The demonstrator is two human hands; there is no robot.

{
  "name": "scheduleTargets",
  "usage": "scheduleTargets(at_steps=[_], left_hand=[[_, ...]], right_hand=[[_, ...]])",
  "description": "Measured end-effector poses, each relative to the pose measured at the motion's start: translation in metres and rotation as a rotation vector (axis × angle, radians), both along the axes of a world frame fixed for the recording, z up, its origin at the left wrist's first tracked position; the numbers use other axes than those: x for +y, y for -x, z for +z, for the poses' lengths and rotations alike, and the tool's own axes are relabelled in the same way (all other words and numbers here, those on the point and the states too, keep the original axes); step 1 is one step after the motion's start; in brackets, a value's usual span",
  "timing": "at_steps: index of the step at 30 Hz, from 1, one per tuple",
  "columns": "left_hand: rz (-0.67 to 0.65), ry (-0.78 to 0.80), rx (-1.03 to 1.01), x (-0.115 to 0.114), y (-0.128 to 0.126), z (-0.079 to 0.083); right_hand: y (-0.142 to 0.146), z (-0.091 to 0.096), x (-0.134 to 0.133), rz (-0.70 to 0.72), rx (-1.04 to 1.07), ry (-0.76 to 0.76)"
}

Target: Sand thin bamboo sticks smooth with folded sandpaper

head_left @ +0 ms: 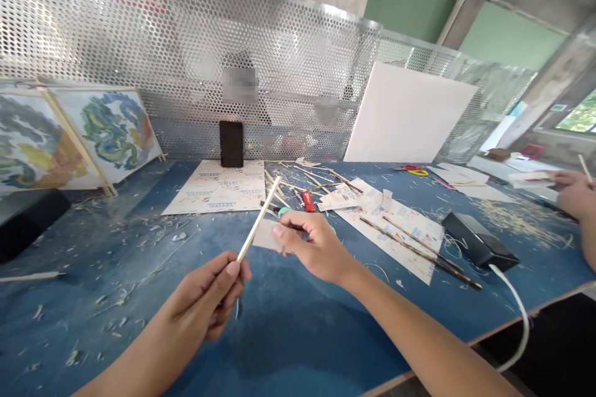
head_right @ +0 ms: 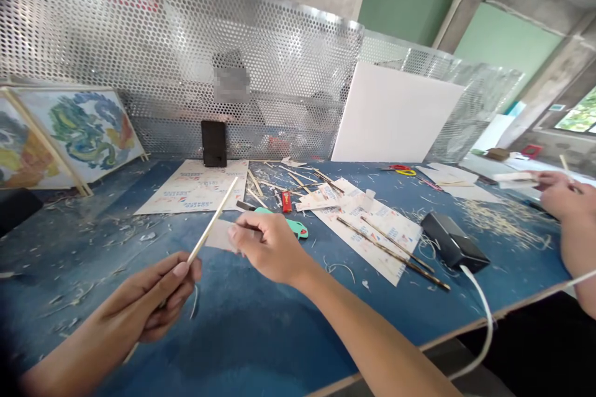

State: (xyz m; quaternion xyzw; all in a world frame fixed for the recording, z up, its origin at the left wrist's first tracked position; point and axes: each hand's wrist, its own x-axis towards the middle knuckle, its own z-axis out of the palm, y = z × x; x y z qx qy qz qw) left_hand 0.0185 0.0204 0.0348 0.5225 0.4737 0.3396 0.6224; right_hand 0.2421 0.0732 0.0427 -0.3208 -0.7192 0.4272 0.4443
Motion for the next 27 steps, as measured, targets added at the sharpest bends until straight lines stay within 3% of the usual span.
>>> scheduleTargets(at_steps=[9, 19, 24, 27], left_hand=[[-0.036, 0.076, -0.125, -0.009, -0.001, -0.003], [-0.016, 0.064, -0.143, -0.009, -0.001, -0.007], [0.005, 0.107, -0.188, -0.013, -0.003, -0.002], [0.073, 0.149, -0.228, -0.013, -0.003, 0.005]], right_hand=[[0.001, 0.002, 0.008, 0.007, 0.313, 0.122], [-0.001, 0.0, 0.014, -0.143, 0.567, 0.01], [-0.001, -0.001, 0.008, -0.108, 0.551, 0.005], [0.002, 0.002, -0.007, 0.061, 0.376, 0.104]])
